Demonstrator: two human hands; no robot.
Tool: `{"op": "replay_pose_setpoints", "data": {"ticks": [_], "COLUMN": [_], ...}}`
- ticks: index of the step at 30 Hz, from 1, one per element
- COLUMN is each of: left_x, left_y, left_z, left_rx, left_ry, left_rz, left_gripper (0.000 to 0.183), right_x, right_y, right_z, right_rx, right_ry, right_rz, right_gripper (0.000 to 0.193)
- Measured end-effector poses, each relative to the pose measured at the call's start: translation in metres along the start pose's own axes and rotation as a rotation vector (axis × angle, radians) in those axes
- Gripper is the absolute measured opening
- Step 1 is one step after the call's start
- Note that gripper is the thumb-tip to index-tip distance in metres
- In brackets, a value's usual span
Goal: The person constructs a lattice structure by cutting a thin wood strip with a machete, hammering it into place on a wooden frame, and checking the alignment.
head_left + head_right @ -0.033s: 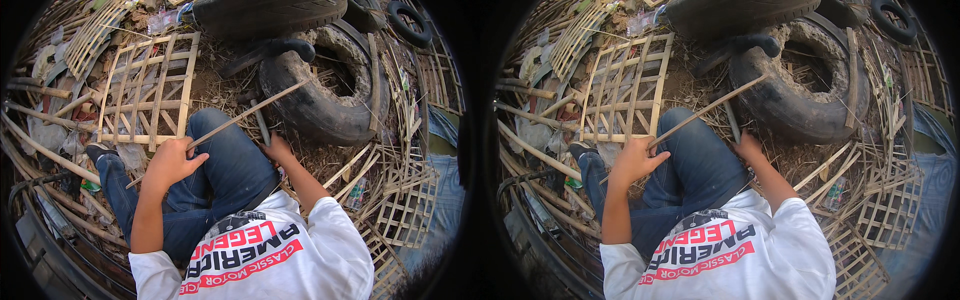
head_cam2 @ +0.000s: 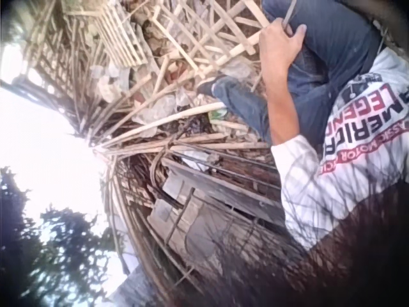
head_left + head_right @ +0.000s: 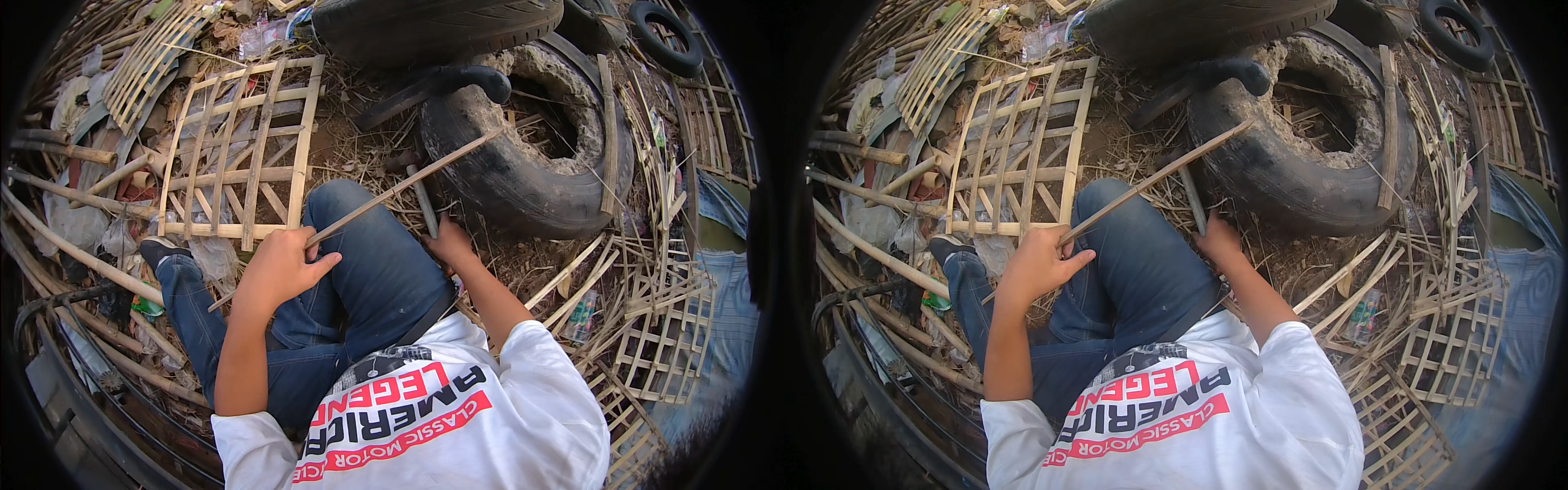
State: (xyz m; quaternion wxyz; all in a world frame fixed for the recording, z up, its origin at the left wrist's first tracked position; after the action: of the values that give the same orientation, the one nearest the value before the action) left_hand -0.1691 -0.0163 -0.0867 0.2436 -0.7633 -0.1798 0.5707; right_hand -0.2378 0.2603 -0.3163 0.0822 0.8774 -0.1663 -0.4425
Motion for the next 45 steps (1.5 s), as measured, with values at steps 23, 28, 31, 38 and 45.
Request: {"op": "replay_pose_setpoints", "data": {"ticks": [23, 28, 31, 38, 45], "left_x": [0.080, 0.113, 0.122, 0.122, 0.129], "left_y": [-0.038, -0.082, -0.098, -0.121, -0.119], "left_z": [0.129, 0.181, 0.197, 0.207, 0.206], "left_rx": [0.175, 0.203, 0.200, 0.048, -0.021], "left_ry": [0.247, 0.303, 0.267, 0.298, 0.302], "left_rz": [-0.030, -0.034, 0.022, 0.043, 0.054], "left_gripper": [0.039, 0.038, 0.032, 0.030, 0.029], "right_x": [-0.083, -0.149, -0.177, -0.205, -0.205], "right_y": [-0.176, -0.154, -0.145, -0.130, -0.121], "right_z": [-0.231, -0.189, -0.169, -0.130, -0.142], "right_rx": [-0.112, -0.187, -0.165, -0.169, -0.059], "right_ry": [-0.376, -0.634, -0.671, -0.723, -0.631], "right_rz": [0.501, 0.600, 0.757, 0.483, 0.532], "right_gripper": [0.022, 0.032, 0.029, 0.025, 0.027]}}
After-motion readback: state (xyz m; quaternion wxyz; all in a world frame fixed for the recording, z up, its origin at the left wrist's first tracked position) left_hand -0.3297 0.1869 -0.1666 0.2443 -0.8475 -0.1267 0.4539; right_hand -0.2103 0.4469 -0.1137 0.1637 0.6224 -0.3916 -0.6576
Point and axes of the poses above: each hand's wrist, its own z-axis towards the middle knuckle, its own x-axis out of the palm, y = z × x, the point moved 3 cm from there along z, towards the middle knuckle, and after that the axes turned 8 degrees about x, right-handed, at the moved point
